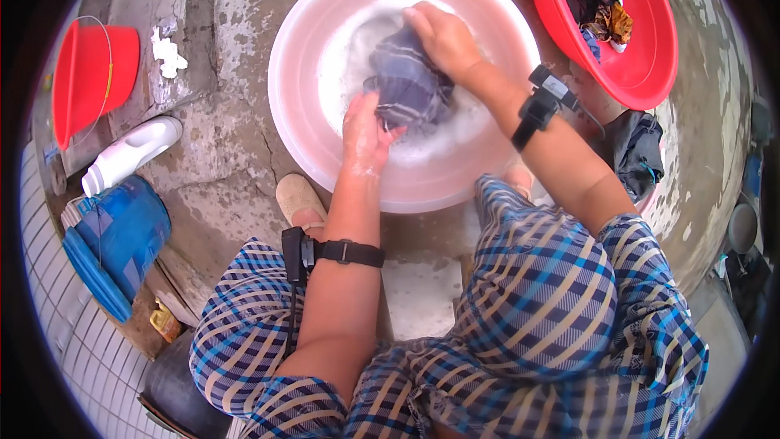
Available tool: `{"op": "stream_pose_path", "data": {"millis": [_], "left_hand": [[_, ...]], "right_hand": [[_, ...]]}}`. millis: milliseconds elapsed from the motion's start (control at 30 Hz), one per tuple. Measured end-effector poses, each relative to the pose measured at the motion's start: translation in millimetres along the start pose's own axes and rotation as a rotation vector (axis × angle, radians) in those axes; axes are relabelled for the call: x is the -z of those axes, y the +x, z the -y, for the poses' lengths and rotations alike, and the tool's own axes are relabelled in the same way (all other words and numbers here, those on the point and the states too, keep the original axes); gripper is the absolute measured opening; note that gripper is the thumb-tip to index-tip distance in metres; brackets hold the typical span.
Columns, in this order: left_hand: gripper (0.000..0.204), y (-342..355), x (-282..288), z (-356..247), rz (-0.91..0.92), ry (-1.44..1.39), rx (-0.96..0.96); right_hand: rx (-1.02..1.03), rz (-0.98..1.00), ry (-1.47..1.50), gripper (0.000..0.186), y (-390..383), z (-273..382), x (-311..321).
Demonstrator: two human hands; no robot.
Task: Washing dark-colored clothes by hand in a plastic basin with soapy water.
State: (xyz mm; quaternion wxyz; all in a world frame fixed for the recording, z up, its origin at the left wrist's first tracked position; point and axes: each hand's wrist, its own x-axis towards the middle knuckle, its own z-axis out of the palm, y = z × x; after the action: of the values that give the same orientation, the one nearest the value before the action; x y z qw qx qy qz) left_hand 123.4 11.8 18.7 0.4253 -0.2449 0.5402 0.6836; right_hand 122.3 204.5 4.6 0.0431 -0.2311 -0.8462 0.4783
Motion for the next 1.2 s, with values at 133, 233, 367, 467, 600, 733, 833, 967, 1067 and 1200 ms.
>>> {"op": "stream_pose_path", "data": {"millis": [133, 233, 367, 467, 600, 733, 833, 967, 1067, 1200], "left_hand": [[0.052, 5.9, 9.0, 17.6, -0.124, 0.204, 0.029], [0.06, 12.0, 14.4, 17.8, -0.302, 0.145, -0.016], [0.056, 19.3, 41.7, -1.0, 0.025, -0.148, -0.028], [0.036, 11.8, 33.6, 18.7, 0.244, -0.45, -0.204], [0.032, 2.3, -13.5, -8.3, 0.067, -0.252, 0.036], [0.064, 3.8, 1.9, 1.9, -0.041, 0.023, 0.054], [0.07, 6.9, 15.9, 5.9, -0.149, 0.303, -0.1], [0.058, 13.6, 14.9, -1.3, -0.018, -0.143, 0.064], [0.049, 16.2, 33.0, 3.1, 0.053, -0.205, 0.015], [0.042, 7.9, -7.7, 2.7, 0.154, -0.232, -0.054]], "right_hand": [[0.098, -0.038, -0.153, 0.044, 4.1, -56.4, -20.4], [-0.08, 0.514, 0.347, 0.046, -23.9, -51.1, -34.8], [0.28, 0.55, 0.314, 0.036, -72.2, 34.5, -45.5], [0.444, 0.383, 0.007, 0.028, -69.4, 52.0, -38.6], [0.065, 0.163, -0.074, 0.03, -6.8, 10.6, -18.3], [0.156, -0.09, -0.023, 0.036, 9.4, -36.3, -16.9], [0.122, -0.17, -0.257, 0.033, -2.8, -58.4, -25.1], [-0.142, 0.481, 0.529, 0.053, -42.5, -19.2, -34.2], [0.22, 0.578, 0.105, 0.047, -66.9, 44.3, -33.0], [0.2, 0.296, -0.128, 0.049, -36.4, 12.4, -29.1]]}}
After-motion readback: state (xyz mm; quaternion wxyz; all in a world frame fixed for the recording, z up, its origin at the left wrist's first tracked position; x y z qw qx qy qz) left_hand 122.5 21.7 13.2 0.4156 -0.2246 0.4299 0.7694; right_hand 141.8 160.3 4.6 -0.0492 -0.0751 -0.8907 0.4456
